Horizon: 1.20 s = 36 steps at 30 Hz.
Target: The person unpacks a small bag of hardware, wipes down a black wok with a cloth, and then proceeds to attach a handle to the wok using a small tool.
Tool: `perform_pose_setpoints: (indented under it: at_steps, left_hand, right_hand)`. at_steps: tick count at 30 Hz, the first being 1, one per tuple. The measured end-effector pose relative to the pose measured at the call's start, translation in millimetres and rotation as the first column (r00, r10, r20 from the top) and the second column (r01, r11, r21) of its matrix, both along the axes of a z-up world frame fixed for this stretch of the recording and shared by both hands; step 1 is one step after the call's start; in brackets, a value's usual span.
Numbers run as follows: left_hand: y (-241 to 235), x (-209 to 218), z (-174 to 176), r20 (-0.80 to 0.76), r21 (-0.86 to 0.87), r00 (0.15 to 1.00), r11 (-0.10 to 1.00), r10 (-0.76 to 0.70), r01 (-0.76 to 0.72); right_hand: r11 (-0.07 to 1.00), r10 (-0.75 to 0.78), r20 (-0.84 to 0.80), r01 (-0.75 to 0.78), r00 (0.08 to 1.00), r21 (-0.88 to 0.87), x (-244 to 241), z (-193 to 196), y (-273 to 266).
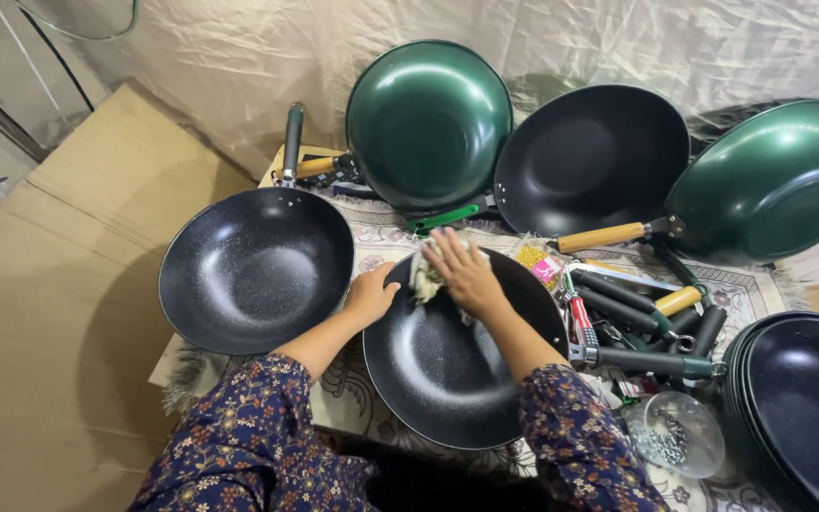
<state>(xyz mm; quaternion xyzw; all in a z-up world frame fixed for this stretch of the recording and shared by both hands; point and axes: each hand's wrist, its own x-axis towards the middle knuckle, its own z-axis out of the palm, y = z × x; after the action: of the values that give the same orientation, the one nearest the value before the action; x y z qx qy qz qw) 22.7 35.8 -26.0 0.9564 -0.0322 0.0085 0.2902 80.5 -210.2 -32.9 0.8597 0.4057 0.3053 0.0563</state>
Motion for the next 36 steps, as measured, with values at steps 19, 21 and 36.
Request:
perform_pose_setpoints:
  at_steps: [19, 21, 36]
  left_hand:
    - [-7, -3, 17, -0.157, 0.019, 0.986, 0.999, 0.053, -0.051]
    - [-9, -8, 26, -0.175, 0.017, 0.983, 0.999, 0.054, -0.052]
    - [-12, -11, 24, -0.132, -0.037, 0.988, 0.996, 0.079, -0.085]
  right_hand:
    - [0.937, -0.341, 0.005, 0.341, 0.940, -0.075, -40, 9, -93]
    - [0.952, -0.304, 0.056, 0.306, 0.951, -0.020, -68, 14, -101]
    - [0.867, -0.482, -0.800, 0.066, 0.357, -0.493, -214, 34, -35]
